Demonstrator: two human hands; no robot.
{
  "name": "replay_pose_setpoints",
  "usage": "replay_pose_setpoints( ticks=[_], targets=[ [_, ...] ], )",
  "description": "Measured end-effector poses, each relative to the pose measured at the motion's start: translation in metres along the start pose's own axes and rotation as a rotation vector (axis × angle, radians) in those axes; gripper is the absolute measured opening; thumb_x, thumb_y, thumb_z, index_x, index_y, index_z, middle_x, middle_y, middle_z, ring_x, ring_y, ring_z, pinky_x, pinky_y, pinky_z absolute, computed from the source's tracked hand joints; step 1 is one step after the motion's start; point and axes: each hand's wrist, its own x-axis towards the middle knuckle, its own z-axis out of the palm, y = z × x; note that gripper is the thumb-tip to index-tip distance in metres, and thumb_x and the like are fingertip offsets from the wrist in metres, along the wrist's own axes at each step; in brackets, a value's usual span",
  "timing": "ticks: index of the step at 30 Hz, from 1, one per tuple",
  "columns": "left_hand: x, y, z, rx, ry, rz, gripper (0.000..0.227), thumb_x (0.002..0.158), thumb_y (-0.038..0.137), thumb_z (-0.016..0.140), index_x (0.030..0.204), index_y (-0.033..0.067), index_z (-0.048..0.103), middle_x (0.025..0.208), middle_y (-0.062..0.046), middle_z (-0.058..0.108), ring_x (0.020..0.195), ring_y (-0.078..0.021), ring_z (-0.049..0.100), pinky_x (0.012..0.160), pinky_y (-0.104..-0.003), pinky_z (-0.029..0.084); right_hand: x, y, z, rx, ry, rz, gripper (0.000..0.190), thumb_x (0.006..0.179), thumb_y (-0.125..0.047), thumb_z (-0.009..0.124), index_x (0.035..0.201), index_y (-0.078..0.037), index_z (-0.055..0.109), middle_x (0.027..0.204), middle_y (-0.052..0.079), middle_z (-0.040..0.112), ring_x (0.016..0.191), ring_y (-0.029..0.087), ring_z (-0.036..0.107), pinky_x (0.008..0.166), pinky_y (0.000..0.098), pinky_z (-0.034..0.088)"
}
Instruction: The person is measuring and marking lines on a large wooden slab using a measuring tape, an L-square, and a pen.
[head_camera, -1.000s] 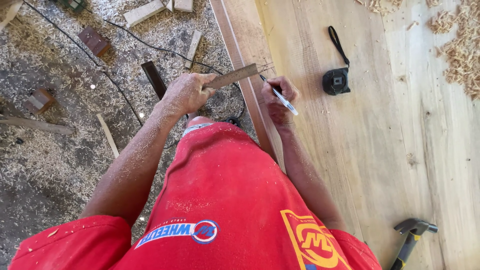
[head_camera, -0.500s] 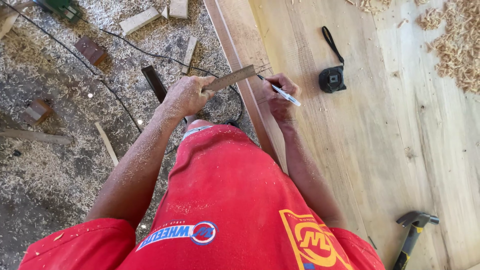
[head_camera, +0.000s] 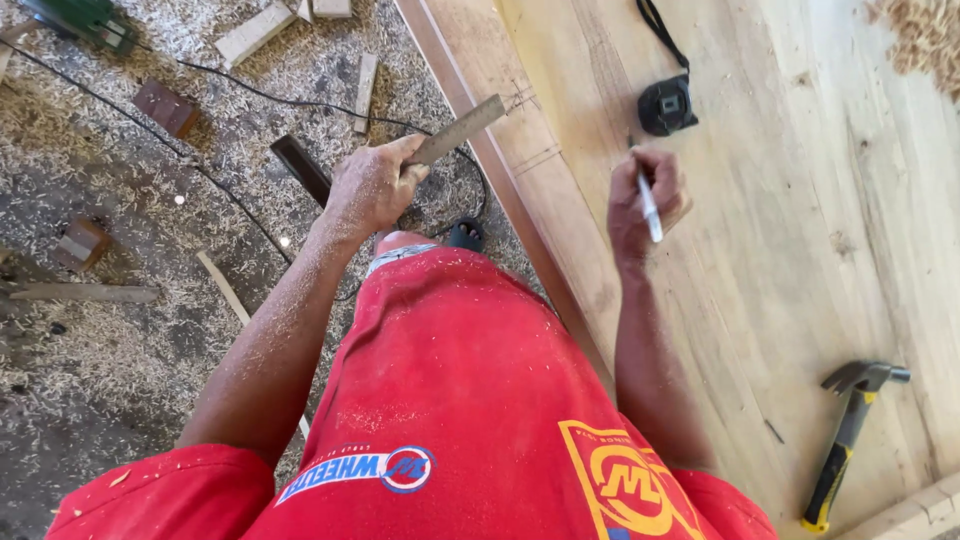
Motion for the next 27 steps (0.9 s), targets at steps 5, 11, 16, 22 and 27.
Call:
replay_pose_setpoints(
  ticks=[5,11,16,22,27],
  targets=[
    [-0.017,-0.004,0.026,-0.103,0.091,0.100,0.039,0.097,0.027,0.069,0.133,0.0123,0.066,0.104,-0.020,0.075,0.098,-0.0361,0.074,0.085,-0.046,0.057,-0.064,-0.001,0.016,0.164,0.006,0.204,0.006,0.097,-0.006,0.067,0.103,-0.004,0.067,0.091,0.011,0.072,0.083,0.016,0.071,0.075,0.0329,0.059],
    [-0.029,0.008,0.044,-0.130,0.012,0.056,0.042,0.095,0.028,0.069,0.134,0.0134,0.065,0.099,-0.020,0.075,0.093,-0.0351,0.075,0.084,-0.044,0.057,-0.067,-0.039,0.027,0.169,-0.005,0.239,0.010,0.100,-0.009,0.069,0.109,-0.005,0.071,0.089,0.010,0.073,0.079,0.014,0.071,0.072,0.0309,0.057],
    [-0.026,0.021,0.036,-0.128,-0.076,-0.001,0.041,0.094,0.027,0.068,0.134,0.0164,0.066,0.095,-0.018,0.076,0.091,-0.0342,0.074,0.080,-0.045,0.055,-0.036,-0.051,0.022,0.281,-0.151,0.023,0.025,0.111,-0.028,0.061,0.123,-0.008,0.070,0.110,0.011,0.074,0.120,0.024,0.063,0.100,0.0400,0.053],
    [-0.019,0.017,0.034,-0.165,-0.140,-0.079,0.042,0.093,0.029,0.069,0.133,0.0182,0.066,0.094,-0.014,0.077,0.086,-0.0271,0.076,0.080,-0.040,0.057,-0.031,-0.032,0.047,0.058,-0.361,-0.270,0.042,0.108,-0.047,0.055,0.128,-0.013,0.068,0.107,0.007,0.077,0.132,0.031,0.057,0.116,0.0484,0.032],
    [0.001,-0.011,0.053,-0.255,-0.210,-0.075,0.036,0.092,0.030,0.070,0.120,0.0080,0.072,0.090,-0.013,0.078,0.081,-0.0204,0.076,0.076,-0.036,0.060,-0.032,-0.042,0.041,-0.036,-0.377,-0.302,0.039,0.109,-0.046,0.057,0.127,-0.013,0.069,0.111,0.009,0.075,0.133,0.031,0.056,0.119,0.0524,0.029]
  ],
)
